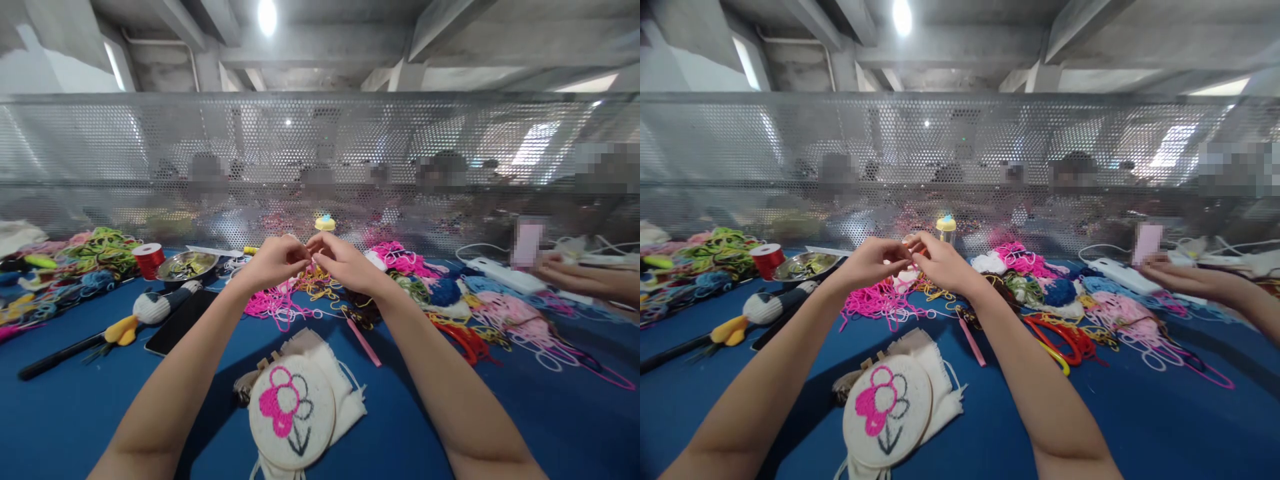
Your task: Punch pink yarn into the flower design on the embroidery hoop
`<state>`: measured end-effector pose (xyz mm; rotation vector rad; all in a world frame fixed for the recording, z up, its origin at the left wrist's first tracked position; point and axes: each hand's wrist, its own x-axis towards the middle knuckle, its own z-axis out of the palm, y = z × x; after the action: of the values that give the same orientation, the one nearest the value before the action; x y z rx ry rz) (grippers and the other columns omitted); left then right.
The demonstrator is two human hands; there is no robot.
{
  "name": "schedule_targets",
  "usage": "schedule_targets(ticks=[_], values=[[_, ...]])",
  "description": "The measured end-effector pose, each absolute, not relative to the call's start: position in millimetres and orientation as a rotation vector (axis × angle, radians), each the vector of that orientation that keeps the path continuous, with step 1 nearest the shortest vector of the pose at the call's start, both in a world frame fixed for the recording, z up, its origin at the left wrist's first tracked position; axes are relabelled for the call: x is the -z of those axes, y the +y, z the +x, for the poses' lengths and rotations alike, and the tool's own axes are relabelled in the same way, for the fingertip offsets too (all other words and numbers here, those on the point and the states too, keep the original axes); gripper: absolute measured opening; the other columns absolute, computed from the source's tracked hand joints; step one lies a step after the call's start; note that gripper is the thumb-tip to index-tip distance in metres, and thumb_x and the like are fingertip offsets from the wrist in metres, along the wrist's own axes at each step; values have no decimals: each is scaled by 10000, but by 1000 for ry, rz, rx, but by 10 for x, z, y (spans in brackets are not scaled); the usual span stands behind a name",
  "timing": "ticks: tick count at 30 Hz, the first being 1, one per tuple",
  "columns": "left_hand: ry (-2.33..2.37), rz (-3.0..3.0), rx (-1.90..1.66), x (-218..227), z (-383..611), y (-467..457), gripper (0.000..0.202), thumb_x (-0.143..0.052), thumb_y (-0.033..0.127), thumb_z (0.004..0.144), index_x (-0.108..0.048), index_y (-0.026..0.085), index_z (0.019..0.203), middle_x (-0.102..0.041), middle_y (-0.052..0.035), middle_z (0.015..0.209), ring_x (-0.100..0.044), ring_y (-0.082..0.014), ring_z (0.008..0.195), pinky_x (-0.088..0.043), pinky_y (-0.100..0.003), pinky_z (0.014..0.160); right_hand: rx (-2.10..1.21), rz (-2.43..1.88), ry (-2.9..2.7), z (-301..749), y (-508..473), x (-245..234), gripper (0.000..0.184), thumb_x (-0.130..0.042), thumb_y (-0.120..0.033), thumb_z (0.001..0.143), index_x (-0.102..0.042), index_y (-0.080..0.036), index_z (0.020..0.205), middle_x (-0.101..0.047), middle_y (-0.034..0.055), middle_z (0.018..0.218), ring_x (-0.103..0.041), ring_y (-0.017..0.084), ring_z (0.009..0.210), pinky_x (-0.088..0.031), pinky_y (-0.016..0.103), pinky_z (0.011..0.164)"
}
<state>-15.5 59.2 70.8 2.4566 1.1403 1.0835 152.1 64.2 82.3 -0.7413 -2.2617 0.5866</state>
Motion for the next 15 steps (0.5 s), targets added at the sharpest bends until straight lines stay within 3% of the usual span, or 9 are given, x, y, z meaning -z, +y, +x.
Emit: schedule_targets(ticks=[3, 6, 10, 15], values=[[1133, 2613, -1092, -727, -144, 570, 165, -485, 244, 744, -610, 141, 778, -625, -40, 661, -533, -87, 566, -392, -203, 544, -962, -762, -2216, 1528, 645, -819, 187, -366, -202, 823, -423, -167, 998, -486, 5, 694, -367, 54, 472, -294, 209, 434], [1130, 2705, -1106, -729, -133, 576, 158, -490, 212, 736, -621, 140, 791, -635, -47, 683, -538, -98, 601, -401, -214, 585, -1192, -777, -2192, 1547, 679, -797, 129, -370, -217, 825, -452, -162, 908, -422, -25, 599, -303, 43, 422, -228, 207, 387], [1141, 2757, -1144, -718, -134, 600, 149, -492, 211, 739, -626, 155, 776, -639, -35, 686, -523, -94, 585, -396, -214, 584, -1221, -810, -2194, 1582, 748, -759, 132, -444, -266, 797, -472, -162, 721, -305, -62, 494, -260, 39, 406, -192, 204, 379], [1148, 2773, -1196, -718, -144, 609, 139, -498, 204, 741, -629, 161, 759, -639, -22, 668, -517, -87, 575, -384, -206, 573, -1207, -822, -2145, 1596, 819, -727, 188, -438, -330, 792, -404, -182, 681, -321, -63, 509, -276, 35, 399, -197, 195, 365]])
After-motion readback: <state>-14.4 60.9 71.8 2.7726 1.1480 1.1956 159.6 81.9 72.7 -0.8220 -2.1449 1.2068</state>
